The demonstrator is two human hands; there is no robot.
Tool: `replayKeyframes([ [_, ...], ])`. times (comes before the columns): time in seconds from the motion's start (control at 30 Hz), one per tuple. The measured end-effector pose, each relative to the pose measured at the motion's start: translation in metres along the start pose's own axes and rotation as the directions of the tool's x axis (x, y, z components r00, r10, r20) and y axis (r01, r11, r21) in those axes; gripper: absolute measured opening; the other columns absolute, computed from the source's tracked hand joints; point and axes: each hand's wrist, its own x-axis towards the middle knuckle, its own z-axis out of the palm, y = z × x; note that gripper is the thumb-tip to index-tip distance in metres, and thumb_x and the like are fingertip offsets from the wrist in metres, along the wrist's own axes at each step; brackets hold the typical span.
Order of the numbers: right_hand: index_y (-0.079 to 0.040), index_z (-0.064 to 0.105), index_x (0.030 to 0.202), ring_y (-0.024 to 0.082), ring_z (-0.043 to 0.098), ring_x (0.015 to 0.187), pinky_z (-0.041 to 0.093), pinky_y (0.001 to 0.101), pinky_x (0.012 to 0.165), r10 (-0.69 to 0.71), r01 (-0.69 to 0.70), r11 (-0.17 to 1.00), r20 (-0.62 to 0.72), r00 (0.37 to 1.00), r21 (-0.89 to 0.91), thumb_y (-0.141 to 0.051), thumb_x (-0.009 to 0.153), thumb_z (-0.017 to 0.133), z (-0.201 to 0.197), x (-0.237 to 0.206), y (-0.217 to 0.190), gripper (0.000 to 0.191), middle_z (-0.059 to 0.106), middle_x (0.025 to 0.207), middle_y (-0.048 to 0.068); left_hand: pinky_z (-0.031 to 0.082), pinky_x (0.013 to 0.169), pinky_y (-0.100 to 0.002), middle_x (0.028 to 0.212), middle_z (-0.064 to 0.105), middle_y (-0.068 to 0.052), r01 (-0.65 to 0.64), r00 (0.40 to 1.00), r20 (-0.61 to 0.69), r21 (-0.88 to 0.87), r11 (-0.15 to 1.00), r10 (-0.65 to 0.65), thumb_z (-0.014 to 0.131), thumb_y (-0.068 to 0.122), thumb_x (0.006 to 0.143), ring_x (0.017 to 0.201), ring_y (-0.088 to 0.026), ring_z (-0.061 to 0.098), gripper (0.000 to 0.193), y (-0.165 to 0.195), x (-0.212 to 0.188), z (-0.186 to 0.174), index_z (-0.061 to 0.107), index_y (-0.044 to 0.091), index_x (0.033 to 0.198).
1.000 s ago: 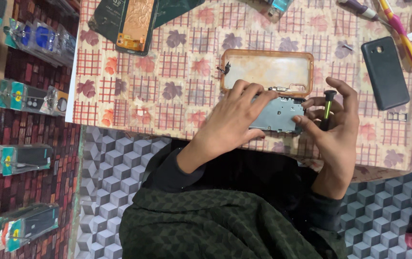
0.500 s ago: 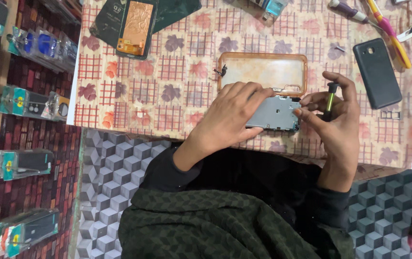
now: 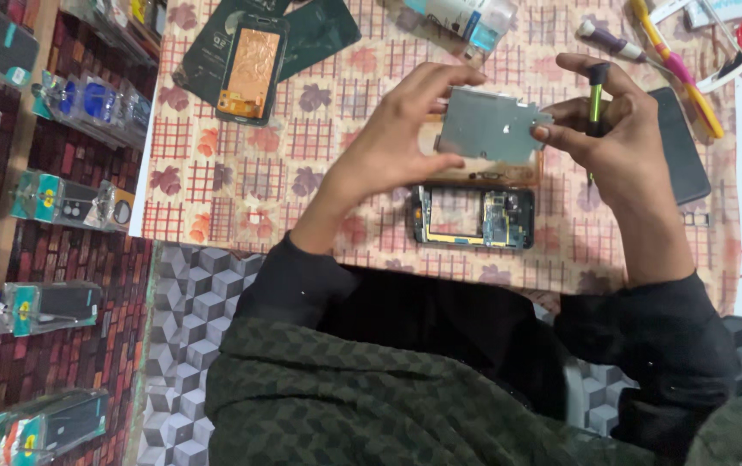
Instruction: The person uses a screwdriver to remove screws from a smartphone's internal metal plate, then lifts the plate to expose the motherboard. The person continues to unscrew additional fasteners from the phone's chassis.
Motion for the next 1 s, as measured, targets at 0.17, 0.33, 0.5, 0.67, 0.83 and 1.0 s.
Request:
replayKeyframes([
  [0.17, 0.003, 0.066, 0.133, 0.015, 0.074, 0.102, 0.061, 0.0244, 0.092, -0.128, 0.126, 0.990, -0.029, 0.991, -0.063, 0.011, 0.097, 0.078, 0.009, 0.008, 0.019, 0.038, 0.075, 0.107, 0.009, 0.061, 0.100, -0.031, 0.118, 0.073, -0.009, 0.253, 0.966, 0.026, -0.321, 0.913, -0.258, 0.070, -0.006, 0.093, 0.110, -0.017, 0.074, 0.048, -0.014, -0.008, -0.015, 0.059, 0.009, 0.138],
  [0.33, 0.004, 0.072, 0.112, 0.007, 0.071, 0.092, 0.058, 0.0192, 0.085, -0.246, 0.237, 0.962, -0.048, 0.968, -0.133, 0.010, 0.101, 0.080, 0.011, 0.001, 0.033, 0.015, 0.075, 0.104, 0.007, 0.065, 0.089, -0.029, 0.100, 0.076, -0.006, 0.332, 0.940, 0.042, -0.335, 0.882, -0.338, 0.060, -0.006, 0.098, 0.093, -0.013, 0.077, 0.035, -0.011, -0.013, -0.010, 0.062, 0.007, 0.130],
  [0.5, 0.005, 0.074, 0.108, 0.000, 0.060, 0.074, 0.043, 0.0118, 0.062, -0.245, 0.218, 0.953, -0.112, 0.963, -0.211, 0.009, 0.104, 0.081, 0.011, -0.011, 0.036, 0.009, 0.075, 0.099, 0.005, 0.066, 0.089, -0.030, 0.096, 0.077, -0.007, 0.277, 0.957, -0.002, -0.296, 0.914, -0.291, 0.063, -0.008, 0.095, 0.094, -0.015, 0.079, 0.036, -0.001, -0.018, -0.011, 0.062, 0.005, 0.129],
  [0.67, 0.005, 0.072, 0.106, -0.002, 0.057, 0.071, 0.039, 0.0118, 0.059, -0.335, 0.306, 0.924, -0.098, 0.937, -0.229, 0.011, 0.105, 0.081, 0.010, -0.015, 0.035, 0.011, 0.076, 0.102, 0.006, 0.066, 0.092, -0.031, 0.100, 0.076, -0.008, 0.268, 0.959, -0.008, -0.289, 0.919, -0.282, 0.062, -0.008, 0.096, 0.101, -0.017, 0.078, 0.036, 0.008, -0.020, -0.010, 0.061, 0.006, 0.129],
  [0.83, 0.004, 0.073, 0.104, -0.002, 0.049, 0.063, 0.033, 0.0129, 0.055, -0.387, 0.350, 0.897, -0.098, 0.917, -0.272, 0.011, 0.102, 0.081, 0.007, -0.017, 0.035, 0.011, 0.076, 0.099, 0.007, 0.066, 0.093, -0.033, 0.108, 0.074, -0.009, 0.250, 0.966, -0.006, -0.234, 0.940, -0.258, 0.061, -0.007, 0.097, 0.107, -0.019, 0.075, 0.036, 0.010, -0.022, -0.010, 0.061, 0.007, 0.131],
  [1.0, 0.003, 0.072, 0.106, 0.000, 0.056, 0.068, 0.039, 0.0134, 0.059, -0.427, 0.391, 0.875, -0.072, 0.902, -0.284, 0.013, 0.105, 0.083, 0.006, -0.019, 0.034, 0.015, 0.076, 0.102, 0.009, 0.054, 0.104, -0.045, 0.114, 0.075, -0.010, 0.139, 0.990, 0.034, -0.124, 0.982, -0.136, 0.062, -0.004, 0.093, 0.112, -0.024, 0.073, 0.042, 0.009, -0.020, -0.004, 0.059, 0.006, 0.134],
])
